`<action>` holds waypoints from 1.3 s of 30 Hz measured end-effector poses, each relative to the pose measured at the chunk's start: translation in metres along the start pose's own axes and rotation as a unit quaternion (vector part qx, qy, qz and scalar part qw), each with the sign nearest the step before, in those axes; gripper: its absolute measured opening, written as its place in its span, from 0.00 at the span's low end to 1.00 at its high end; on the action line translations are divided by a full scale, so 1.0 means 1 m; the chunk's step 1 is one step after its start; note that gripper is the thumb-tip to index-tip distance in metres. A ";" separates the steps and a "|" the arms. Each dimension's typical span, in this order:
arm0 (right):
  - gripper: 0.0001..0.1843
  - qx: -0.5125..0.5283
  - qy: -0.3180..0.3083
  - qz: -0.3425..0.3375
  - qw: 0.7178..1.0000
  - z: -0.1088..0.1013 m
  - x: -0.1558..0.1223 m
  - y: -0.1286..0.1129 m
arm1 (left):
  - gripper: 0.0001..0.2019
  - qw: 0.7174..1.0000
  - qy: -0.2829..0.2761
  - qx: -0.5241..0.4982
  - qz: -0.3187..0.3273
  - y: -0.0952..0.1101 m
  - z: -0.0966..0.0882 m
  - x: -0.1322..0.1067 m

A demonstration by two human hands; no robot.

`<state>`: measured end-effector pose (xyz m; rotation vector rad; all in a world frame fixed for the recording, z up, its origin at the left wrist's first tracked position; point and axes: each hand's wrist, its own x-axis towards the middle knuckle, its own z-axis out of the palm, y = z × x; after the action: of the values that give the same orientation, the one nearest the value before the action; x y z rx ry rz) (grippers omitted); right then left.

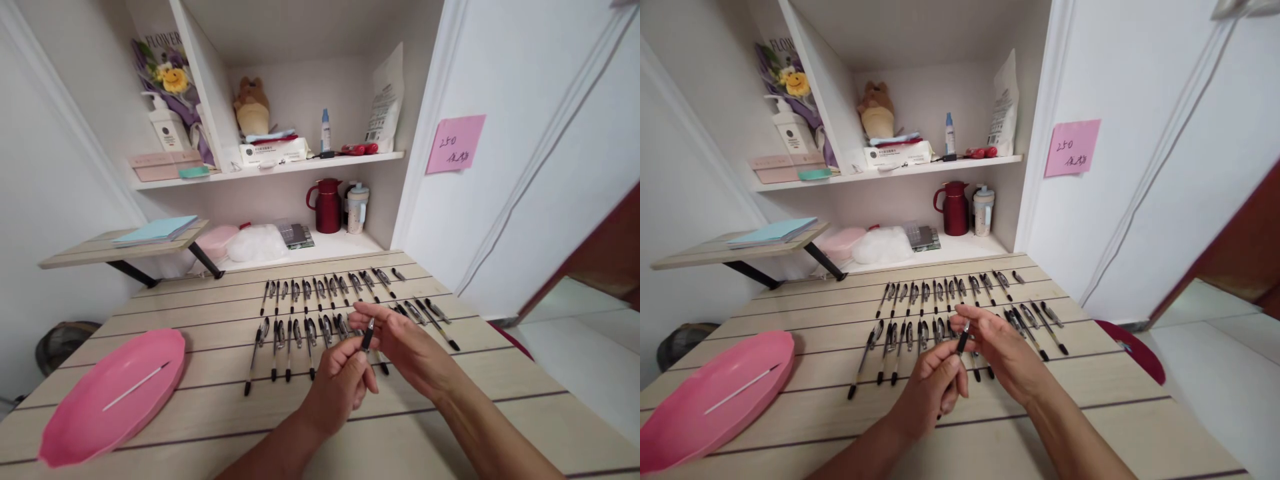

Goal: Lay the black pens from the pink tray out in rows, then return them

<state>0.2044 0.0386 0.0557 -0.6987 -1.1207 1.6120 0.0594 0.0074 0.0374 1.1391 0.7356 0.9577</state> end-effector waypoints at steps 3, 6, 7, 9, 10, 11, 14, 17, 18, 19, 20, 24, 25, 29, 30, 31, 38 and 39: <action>0.11 -0.013 0.013 -0.007 1.000 0.000 0.002 0.002 | 0.19 1.000 -0.004 0.002 -0.002 -0.001 -0.001 0.000; 0.08 -0.036 0.033 -0.018 0.999 0.000 0.003 0.004 | 0.19 1.000 -0.005 0.006 -0.004 -0.001 -0.001 0.000; 0.09 -0.036 0.027 -0.015 0.999 0.000 0.003 0.003 | 0.18 1.000 -0.006 0.006 -0.005 -0.001 -0.001 0.000; 0.14 -0.021 0.004 0.002 1.000 0.000 0.002 0.002 | 0.18 1.000 -0.006 0.005 -0.005 0.000 -0.001 0.000; 0.16 -0.012 -0.004 0.010 1.000 0.000 0.001 0.002 | 0.18 1.000 -0.005 0.004 -0.005 0.001 -0.001 0.000; 0.16 -0.003 -0.004 0.012 1.000 -0.001 0.000 0.002 | 0.18 1.000 -0.005 0.004 -0.005 0.001 -0.001 0.000; 0.09 -0.011 0.029 -0.013 0.999 -0.002 0.001 0.004 | 0.18 1.000 -0.005 0.013 -0.005 0.002 -0.001 0.001; 0.10 -0.024 0.035 -0.030 0.999 -0.001 0.001 0.005 | 0.19 1.000 -0.005 0.013 -0.005 0.000 -0.002 0.002; 0.12 -0.017 0.024 -0.021 0.999 -0.001 0.001 0.005 | 0.19 1.000 -0.004 0.010 -0.005 0.000 -0.002 0.002; 0.14 -0.008 0.013 -0.010 1.000 -0.001 0.001 0.004 | 0.19 1.000 -0.002 0.009 -0.005 -0.001 -0.003 0.002; 0.16 0.000 0.005 0.000 1.000 -0.001 0.001 0.004 | 0.19 1.000 0.001 0.010 -0.005 -0.001 -0.003 0.003; 0.09 -0.020 0.044 -0.011 0.999 -0.001 0.002 0.005 | 0.18 1.000 0.007 0.019 -0.007 -0.002 -0.003 0.003; 0.08 -0.027 0.051 -0.018 0.998 -0.001 0.003 0.005 | 0.18 1.000 0.006 0.019 -0.007 -0.002 -0.003 0.003; 0.14 -0.006 0.012 0.011 1.000 0.000 0.002 0.004 | 0.19 1.000 0.003 -0.002 -0.007 -0.004 -0.003 0.004; 0.15 -0.002 0.011 0.018 1.000 0.000 0.001 0.004 | 0.19 1.000 0.005 -0.007 -0.010 -0.005 -0.003 0.004; 0.15 -0.001 0.021 0.018 1.000 0.000 0.001 0.005 | 0.20 1.000 0.007 -0.011 -0.012 -0.005 -0.003 0.005; 0.15 0.001 0.043 0.006 0.999 -0.001 0.004 0.007 | 0.21 0.999 0.012 -0.025 -0.026 -0.003 -0.002 0.006; 0.16 0.006 0.031 0.015 0.999 -0.001 0.004 0.006 | 0.21 0.999 0.014 -0.030 -0.027 -0.003 -0.001 0.006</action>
<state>0.2016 0.0422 0.0496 -0.7560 -1.0594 1.6091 0.0614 0.0131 0.0341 1.0504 0.7536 0.9455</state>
